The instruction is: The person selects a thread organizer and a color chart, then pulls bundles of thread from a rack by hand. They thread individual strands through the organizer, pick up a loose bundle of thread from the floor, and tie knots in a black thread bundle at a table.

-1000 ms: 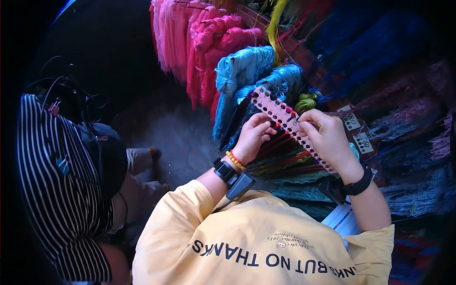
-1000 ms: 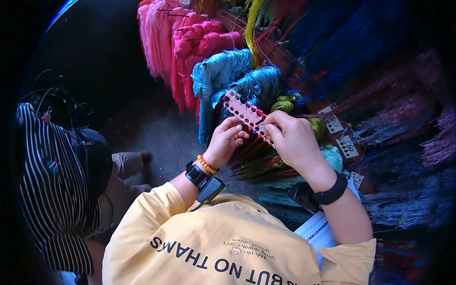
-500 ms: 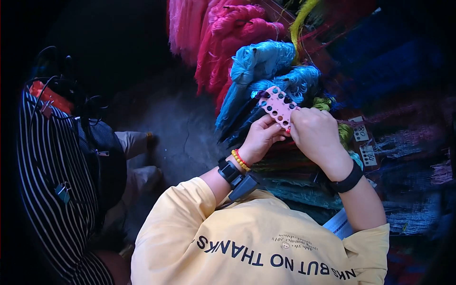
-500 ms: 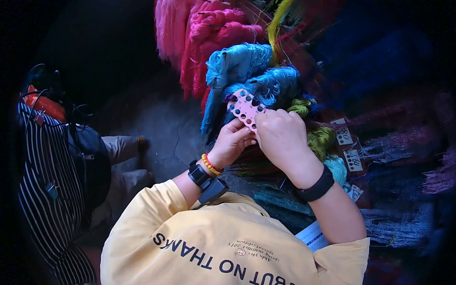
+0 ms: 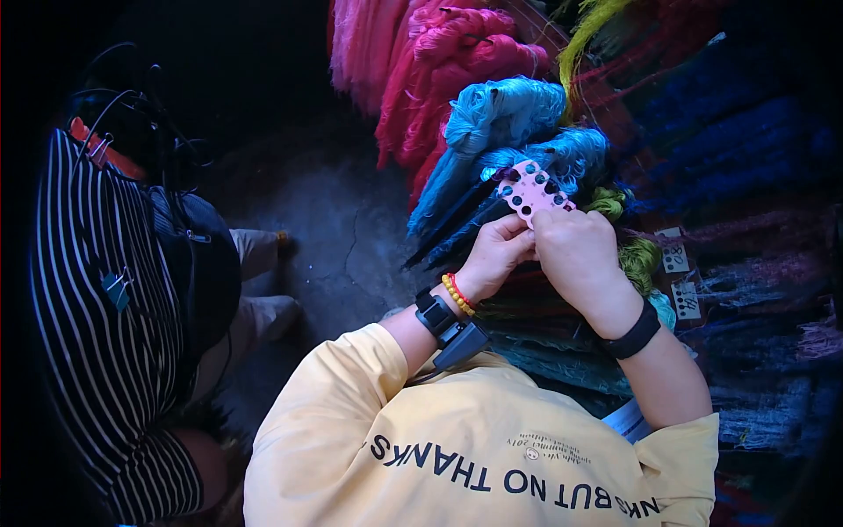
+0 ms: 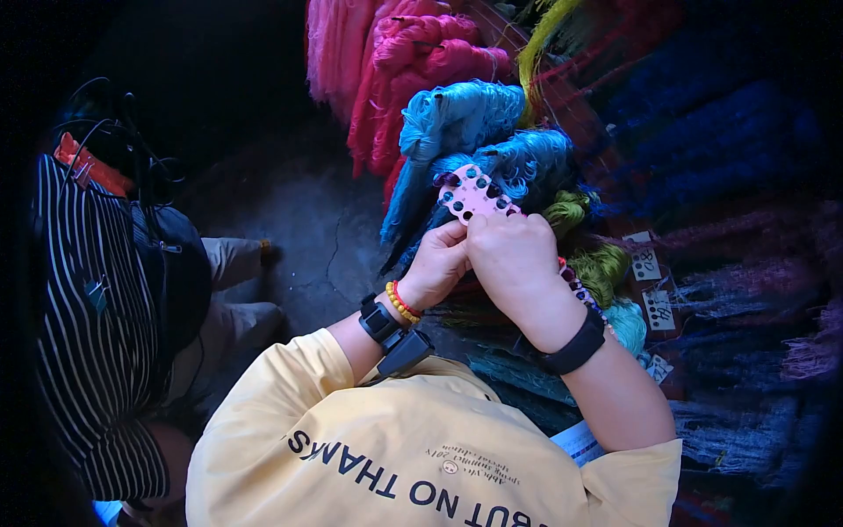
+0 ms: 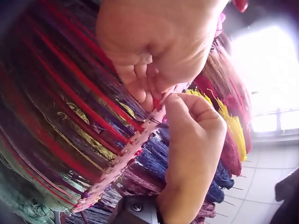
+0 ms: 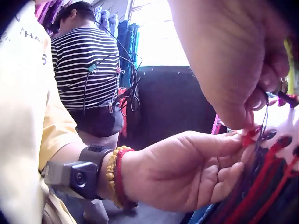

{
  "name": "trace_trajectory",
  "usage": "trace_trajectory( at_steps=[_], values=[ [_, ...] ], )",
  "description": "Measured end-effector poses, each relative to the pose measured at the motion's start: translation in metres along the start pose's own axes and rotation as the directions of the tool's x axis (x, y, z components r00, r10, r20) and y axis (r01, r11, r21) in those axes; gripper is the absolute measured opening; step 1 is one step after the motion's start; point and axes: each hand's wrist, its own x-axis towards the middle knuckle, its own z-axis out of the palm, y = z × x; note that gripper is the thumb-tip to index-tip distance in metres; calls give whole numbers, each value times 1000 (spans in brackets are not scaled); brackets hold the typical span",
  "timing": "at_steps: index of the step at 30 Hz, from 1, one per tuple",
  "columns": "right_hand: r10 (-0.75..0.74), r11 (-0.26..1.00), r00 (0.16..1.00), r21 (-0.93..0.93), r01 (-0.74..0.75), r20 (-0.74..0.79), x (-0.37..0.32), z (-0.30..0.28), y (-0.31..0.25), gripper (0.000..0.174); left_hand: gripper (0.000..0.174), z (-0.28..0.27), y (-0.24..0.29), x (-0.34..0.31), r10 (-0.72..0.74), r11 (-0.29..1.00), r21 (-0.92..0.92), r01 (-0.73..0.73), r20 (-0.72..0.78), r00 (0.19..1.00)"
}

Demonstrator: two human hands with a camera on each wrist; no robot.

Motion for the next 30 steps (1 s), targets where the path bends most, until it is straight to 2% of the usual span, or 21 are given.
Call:
trace_trajectory(
  at_steps=[1,4,6,9,11,13,14,15,17,20,21,22,24,26,27,29,30],
  values=[
    [17,1000,1000,15,-17,25,-1,1,-1,9,21,0,-1,0,-6,1000,1,6,-2,1000],
    [165,979,961,86,-187,221,1,-13,-2,9,18,-5,-4,0,-38,999,6,38,-10,999],
    [163,972,953,124,-199,255,-1,-22,6,10,16,-11,-5,-1,-80,997,16,81,-18,997],
    [203,958,929,136,-254,310,-7,-34,17,9,14,-13,1,-12,-122,991,37,129,-146,982],
    [225,948,910,136,-286,348,-11,-39,23,9,13,-20,4,-21,-116,991,-80,105,-145,983],
    [214,946,925,170,-276,314,-16,-38,25,9,11,-24,13,-30,-129,962,-257,96,-115,985],
    [208,945,932,184,-270,296,-20,-37,26,9,10,-27,17,-32,-124,906,-409,112,-3,992],
    [186,954,951,185,-235,247,-23,-35,26,9,7,-22,26,-35,-123,874,-468,133,52,991],
    [140,970,979,180,-165,146,-30,-31,28,9,11,-13,36,-40,-84,804,-569,176,183,979],
    [123,985,979,99,-140,164,-37,-30,32,9,10,-14,37,-43,-93,836,-474,279,377,921],
    [101,981,983,150,-124,154,-39,-31,29,10,6,-11,35,-44,-183,864,-382,327,367,912],
    [79,973,986,202,-108,149,-40,-35,24,10,6,-4,33,-47,-292,913,-225,339,219,931],
    [36,945,993,320,-70,110,-41,-38,11,12,8,2,25,-40,-304,859,-337,386,270,913],
    [-11,927,993,373,-35,120,-42,-37,3,12,9,-2,18,-35,-263,815,-446,370,284,922],
    [-32,922,963,381,-76,269,-40,-43,5,12,10,-4,17,-33,-225,800,-486,352,301,927],
    [56,929,998,363,-65,36,-31,-44,20,13,14,-5,21,-32,-153,801,-505,322,348,925],
    [95,933,992,355,-61,-80,-25,-43,30,14,16,-7,22,-33,-184,848,-445,289,264,947]
  ],
)
